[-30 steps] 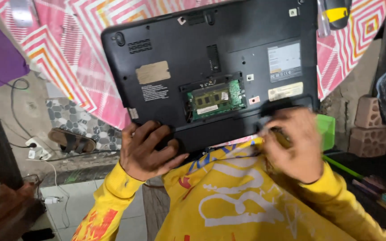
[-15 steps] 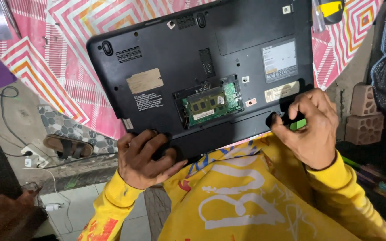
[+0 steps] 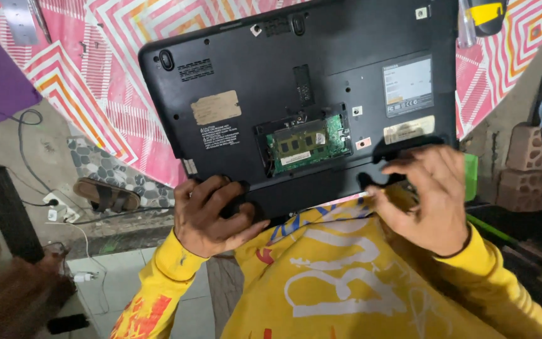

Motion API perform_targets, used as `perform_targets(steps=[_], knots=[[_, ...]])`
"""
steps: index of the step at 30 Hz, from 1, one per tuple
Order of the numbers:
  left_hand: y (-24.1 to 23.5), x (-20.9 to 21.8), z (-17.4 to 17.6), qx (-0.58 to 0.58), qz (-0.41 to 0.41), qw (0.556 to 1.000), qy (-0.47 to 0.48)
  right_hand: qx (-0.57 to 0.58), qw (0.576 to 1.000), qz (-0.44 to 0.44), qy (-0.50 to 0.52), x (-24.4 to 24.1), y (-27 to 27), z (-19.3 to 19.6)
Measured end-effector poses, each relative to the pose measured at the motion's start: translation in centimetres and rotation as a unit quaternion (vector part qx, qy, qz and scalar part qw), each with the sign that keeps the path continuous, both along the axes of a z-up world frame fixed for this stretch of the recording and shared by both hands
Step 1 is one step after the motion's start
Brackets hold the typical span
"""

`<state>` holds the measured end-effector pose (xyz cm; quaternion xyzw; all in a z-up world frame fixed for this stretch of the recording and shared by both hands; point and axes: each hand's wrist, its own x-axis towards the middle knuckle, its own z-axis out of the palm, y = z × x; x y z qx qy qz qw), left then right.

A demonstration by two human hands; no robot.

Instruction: The person is repairing a laptop by removing the back cover and using a screwdriver to unscrew components. They then remove a metal bracket and a small white plastic piece from the laptop's interior.

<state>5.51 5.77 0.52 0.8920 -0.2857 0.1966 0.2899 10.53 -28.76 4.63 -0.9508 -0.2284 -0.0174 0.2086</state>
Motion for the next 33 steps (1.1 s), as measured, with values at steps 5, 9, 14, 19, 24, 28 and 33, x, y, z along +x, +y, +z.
perform_targets(steps=[5, 9, 14, 19, 24, 28, 33], knots=[[-0.1, -0.3, -0.7, -0.018, 0.006, 1.000, -0.011, -0.103, 0.989, 0.104, -0.037, 0.4, 2.5, 0.3], [-0.2, -0.3, -0.9, -0.021, 0.023, 1.000, -0.007, -0.163, 0.976, 0.131, -0.054, 0.4, 2.2, -0.4], [0.0, 0.1, -0.1, -0.025, -0.005, 1.000, -0.001, -0.110, 0.984, 0.137, -0.018, 0.7, 3.4, -1.0], [-0.1, 0.1, -0.3, -0.021, -0.001, 1.000, -0.004, -0.090, 0.986, 0.138, -0.024, 0.3, 3.5, -0.7], [0.0, 0.2, 0.1, -0.012, 0.007, 1.000, -0.012, -0.091, 0.986, 0.141, -0.011, 0.6, 3.8, -0.5], [0.2, 0.2, 0.2, -0.041, -0.012, 0.999, -0.011, -0.127, 0.970, 0.189, -0.082, 0.4, 5.9, -0.5], [0.2, 0.0, -0.4, -0.052, -0.012, 0.998, -0.020, -0.080, 0.974, 0.200, -0.069, -0.4, 7.8, -2.5]])
